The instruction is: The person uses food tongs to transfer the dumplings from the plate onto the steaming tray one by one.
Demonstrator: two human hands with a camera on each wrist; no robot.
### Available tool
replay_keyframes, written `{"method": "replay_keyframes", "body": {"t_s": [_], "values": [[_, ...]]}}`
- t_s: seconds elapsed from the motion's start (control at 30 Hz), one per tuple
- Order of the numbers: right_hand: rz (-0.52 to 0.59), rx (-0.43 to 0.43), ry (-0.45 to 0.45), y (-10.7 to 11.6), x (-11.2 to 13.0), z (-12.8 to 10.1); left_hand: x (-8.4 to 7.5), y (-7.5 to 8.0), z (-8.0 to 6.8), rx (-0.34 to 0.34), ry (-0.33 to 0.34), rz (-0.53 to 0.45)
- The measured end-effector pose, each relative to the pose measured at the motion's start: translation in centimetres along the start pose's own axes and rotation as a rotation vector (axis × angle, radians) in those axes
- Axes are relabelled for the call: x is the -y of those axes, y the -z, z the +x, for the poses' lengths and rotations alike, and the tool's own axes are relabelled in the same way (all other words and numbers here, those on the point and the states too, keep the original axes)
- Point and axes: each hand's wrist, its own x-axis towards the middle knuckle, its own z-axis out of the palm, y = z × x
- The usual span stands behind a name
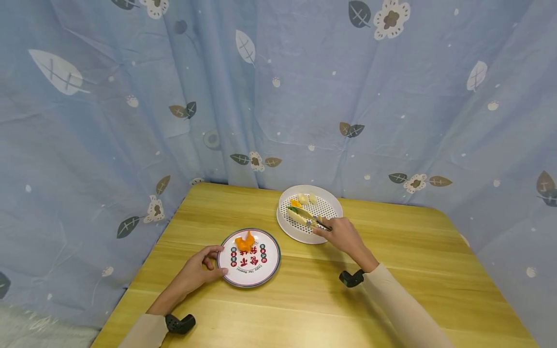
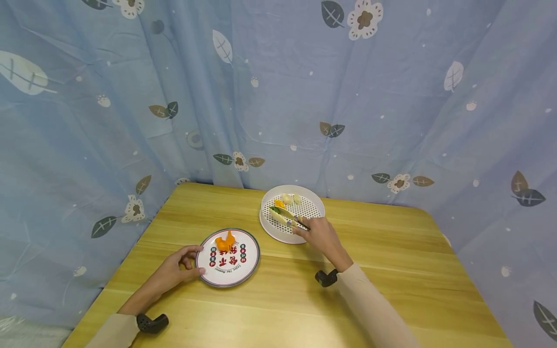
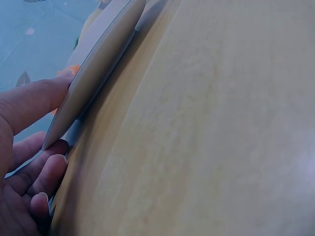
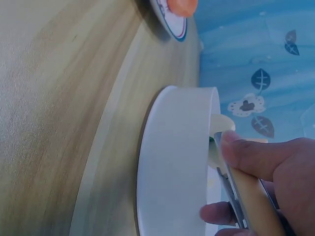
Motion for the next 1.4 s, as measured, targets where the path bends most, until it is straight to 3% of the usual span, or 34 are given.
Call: {"method": "replay_keyframes", "body": {"t_s": [0.5,0.9,1.2,1.4], "values": [[-0.079,0.131,-0.080,0.1,0.2,0.9,0.2,0.0,0.0,0.000,0.014,-0.007],[-0.073,0.067,-0.085,0.1,0.3,0.3,0.1,-0.1,0.0,0.000,0.009,-0.001],[-0.021,-0.050,-0.048,0.4,0.8,-0.4,-0.1,0.0,0.1,-0.001,0.012,-0.006],[0.001,-0.054,-0.020,0.4,1.8,-1.0,0.0,0.0,0.0,0.002,0.004,0.000]]}}
